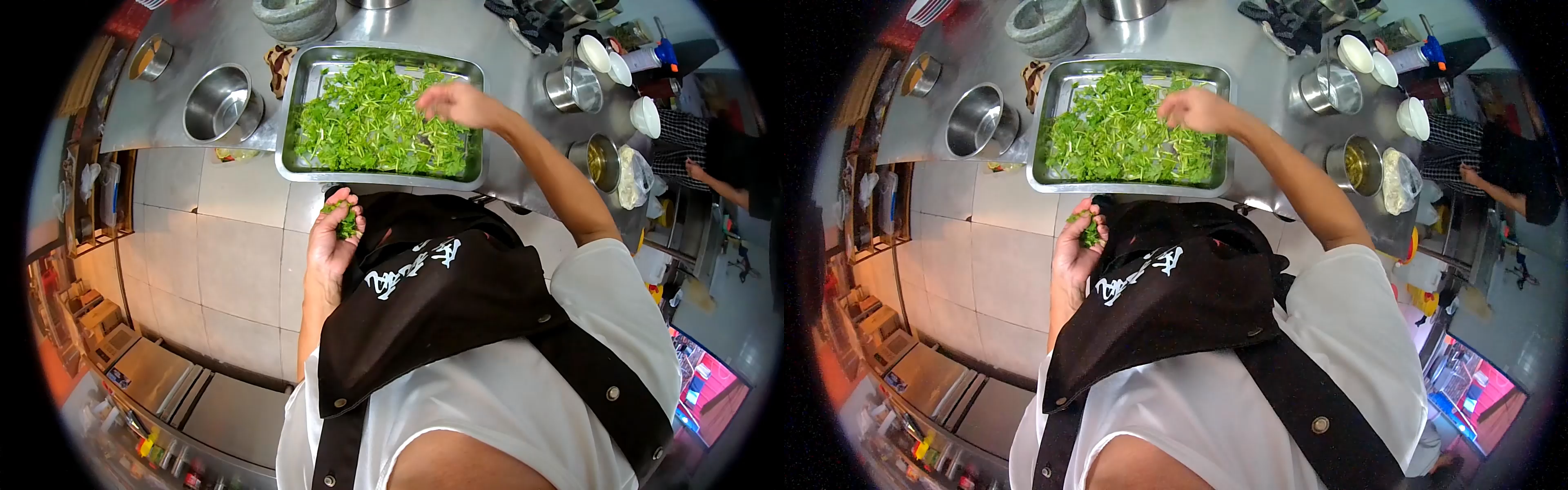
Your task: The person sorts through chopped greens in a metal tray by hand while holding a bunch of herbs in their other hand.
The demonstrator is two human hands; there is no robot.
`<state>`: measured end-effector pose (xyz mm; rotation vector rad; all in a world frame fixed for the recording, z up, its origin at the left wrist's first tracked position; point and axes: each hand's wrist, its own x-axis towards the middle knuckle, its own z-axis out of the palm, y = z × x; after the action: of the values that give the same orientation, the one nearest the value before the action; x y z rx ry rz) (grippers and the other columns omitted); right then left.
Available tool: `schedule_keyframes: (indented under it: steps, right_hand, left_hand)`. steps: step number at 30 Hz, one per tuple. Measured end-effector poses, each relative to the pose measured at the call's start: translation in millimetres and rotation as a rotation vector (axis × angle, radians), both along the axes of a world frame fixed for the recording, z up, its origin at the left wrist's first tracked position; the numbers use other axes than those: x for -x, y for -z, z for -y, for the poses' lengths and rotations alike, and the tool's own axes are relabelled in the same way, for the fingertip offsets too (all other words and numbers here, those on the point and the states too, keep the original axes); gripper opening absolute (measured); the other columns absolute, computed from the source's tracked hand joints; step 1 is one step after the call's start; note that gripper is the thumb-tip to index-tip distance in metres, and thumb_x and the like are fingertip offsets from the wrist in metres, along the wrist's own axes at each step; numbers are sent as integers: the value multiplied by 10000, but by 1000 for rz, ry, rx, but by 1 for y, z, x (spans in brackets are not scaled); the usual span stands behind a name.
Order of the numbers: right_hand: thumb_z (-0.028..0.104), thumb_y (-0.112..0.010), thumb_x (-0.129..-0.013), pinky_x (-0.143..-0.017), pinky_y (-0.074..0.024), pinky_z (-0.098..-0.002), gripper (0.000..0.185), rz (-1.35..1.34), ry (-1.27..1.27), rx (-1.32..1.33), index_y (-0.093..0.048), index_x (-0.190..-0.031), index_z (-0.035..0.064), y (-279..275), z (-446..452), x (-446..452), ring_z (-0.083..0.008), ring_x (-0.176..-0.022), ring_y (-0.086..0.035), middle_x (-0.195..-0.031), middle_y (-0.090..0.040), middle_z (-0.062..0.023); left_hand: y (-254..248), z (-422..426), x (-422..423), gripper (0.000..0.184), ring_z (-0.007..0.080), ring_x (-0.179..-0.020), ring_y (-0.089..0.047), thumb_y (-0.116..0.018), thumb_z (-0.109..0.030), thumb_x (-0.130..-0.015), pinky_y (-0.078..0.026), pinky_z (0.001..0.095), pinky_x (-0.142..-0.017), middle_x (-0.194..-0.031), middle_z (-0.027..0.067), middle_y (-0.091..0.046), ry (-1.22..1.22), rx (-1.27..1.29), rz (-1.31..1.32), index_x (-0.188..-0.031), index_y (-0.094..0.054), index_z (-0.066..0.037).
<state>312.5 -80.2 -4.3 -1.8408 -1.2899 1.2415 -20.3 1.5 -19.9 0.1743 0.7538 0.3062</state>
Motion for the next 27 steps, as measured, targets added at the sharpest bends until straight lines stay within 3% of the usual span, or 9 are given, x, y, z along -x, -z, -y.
schedule_keyframes:
  steps: [1,4,7,12,15,16,19,20,27]
  right_hand:
    - [44,-472,-801,-672,-460,-298,371,-70,-119,79,-561,-1160,80,2,1,0,-150,-722,-551,-926,-634,-78]
    - [51,-483,-794,-664,-455,-301,343,228,-186,-83,-599,-1113,101,-11,7,28,-152,-708,-553,-823,-618,-63]
    - [54,-486,-791,-659,-455,-304,343,289,127,-429,-612,-1101,125,-7,-3,15,-163,-681,-551,-763,-603,-53]
    - [38,-512,-758,-766,-490,-288,371,200,-376,120,-607,-1108,114,-11,14,0,-191,-867,-636,-943,-669,-66]
    - [25,-495,-755,-798,-491,-299,383,713,-186,-604,-600,-1114,107,-4,13,16,-219,-891,-635,-935,-668,-72]
    - [27,-488,-759,-811,-486,-314,383,627,-94,-621,-590,-1121,96,-7,8,12,-244,-891,-628,-956,-661,-99]
    - [40,-490,-766,-784,-489,-328,379,331,78,-274,-580,-1132,87,-24,1,-1,-244,-865,-629,-990,-650,-123]
    - [63,-513,-773,-732,-490,-339,344,320,101,-401,-596,-1106,83,-10,2,-5,-234,-801,-628,-931,-654,-119]
    - [109,-558,-803,-724,-495,-332,136,579,-183,-151,-644,-903,78,-15,10,31,-218,-850,-607,-890,-634,-59]
  left_hand:
    - [0,0,1,234,184,-824,-571,-519,-6,-864,-504,293,-713,-964,90,-602,-5,-2,-4,-1094,-540,-44]
    - [-3,1,0,235,187,-822,-571,-517,-6,-866,-503,294,-717,-965,91,-600,4,10,7,-1096,-539,-44]
    - [-2,2,0,235,189,-822,-572,-517,-5,-866,-503,297,-719,-964,93,-599,10,13,15,-1096,-539,-41]
    - [-2,1,0,232,190,-820,-571,-514,-1,-865,-502,296,-716,-961,96,-599,-4,8,14,-1093,-540,-38]
    - [-6,2,2,231,188,-818,-571,-512,-1,-866,-502,294,-714,-959,94,-598,-2,0,6,-1092,-538,-39]
    - [-6,2,2,231,187,-817,-570,-511,-2,-867,-502,293,-713,-958,93,-598,6,-6,7,-1093,-538,-39]
    - [-5,2,1,231,186,-813,-571,-512,-3,-866,-502,292,-711,-956,93,-599,6,3,-1,-1093,-536,-40]
    - [-5,2,0,231,187,-811,-571,-513,-3,-866,-503,292,-710,-956,94,-599,5,2,-2,-1093,-536,-40]
    - [-6,3,1,231,183,-804,-573,-513,-1,-868,-502,289,-708,-955,96,-601,2,16,-4,-1094,-536,-40]
